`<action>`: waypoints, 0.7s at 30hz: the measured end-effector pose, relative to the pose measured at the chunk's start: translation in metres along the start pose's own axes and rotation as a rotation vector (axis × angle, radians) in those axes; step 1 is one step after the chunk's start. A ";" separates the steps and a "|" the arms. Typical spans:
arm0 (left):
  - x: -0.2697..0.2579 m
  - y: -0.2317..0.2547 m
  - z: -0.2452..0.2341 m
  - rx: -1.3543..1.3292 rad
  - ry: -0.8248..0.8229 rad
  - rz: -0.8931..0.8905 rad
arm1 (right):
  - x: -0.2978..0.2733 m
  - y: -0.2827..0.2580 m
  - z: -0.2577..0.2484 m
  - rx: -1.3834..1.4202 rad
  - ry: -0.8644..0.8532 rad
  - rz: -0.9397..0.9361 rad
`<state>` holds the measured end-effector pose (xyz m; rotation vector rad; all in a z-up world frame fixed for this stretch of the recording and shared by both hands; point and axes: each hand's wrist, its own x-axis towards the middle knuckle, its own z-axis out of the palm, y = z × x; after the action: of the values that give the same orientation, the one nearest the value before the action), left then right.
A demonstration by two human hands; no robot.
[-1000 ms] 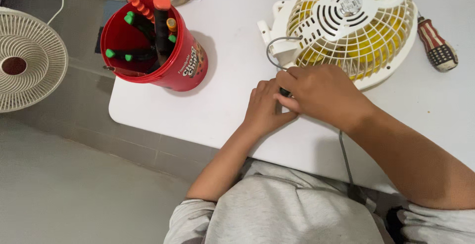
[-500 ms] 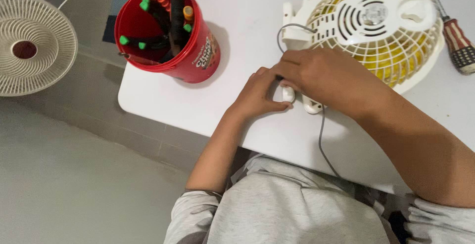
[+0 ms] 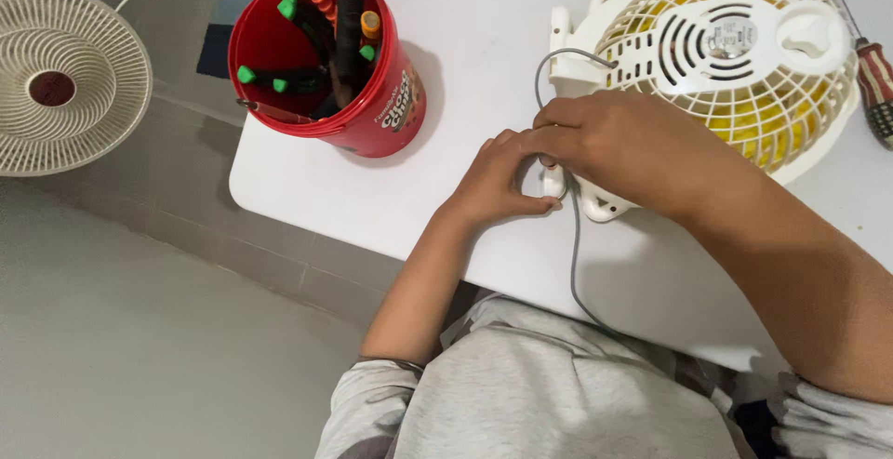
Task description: The person assembles a small white and yellow fan on a white table using a screwdriver. They tighten screws on the fan base and cage, then flip the fan to reveal a yellow front with a cartoon face.
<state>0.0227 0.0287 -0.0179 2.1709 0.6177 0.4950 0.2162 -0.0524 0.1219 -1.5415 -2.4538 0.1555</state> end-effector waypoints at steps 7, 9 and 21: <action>0.004 -0.002 0.000 0.038 -0.011 -0.033 | 0.009 -0.004 0.004 -0.014 0.056 0.039; 0.001 -0.003 0.000 0.008 -0.008 -0.006 | 0.007 -0.002 0.005 0.127 0.101 -0.023; 0.002 -0.001 -0.001 -0.007 -0.022 -0.024 | 0.009 0.002 0.005 0.150 -0.019 0.142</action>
<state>0.0234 0.0306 -0.0179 2.1572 0.6281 0.4594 0.2128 -0.0428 0.1180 -1.6538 -2.2878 0.3721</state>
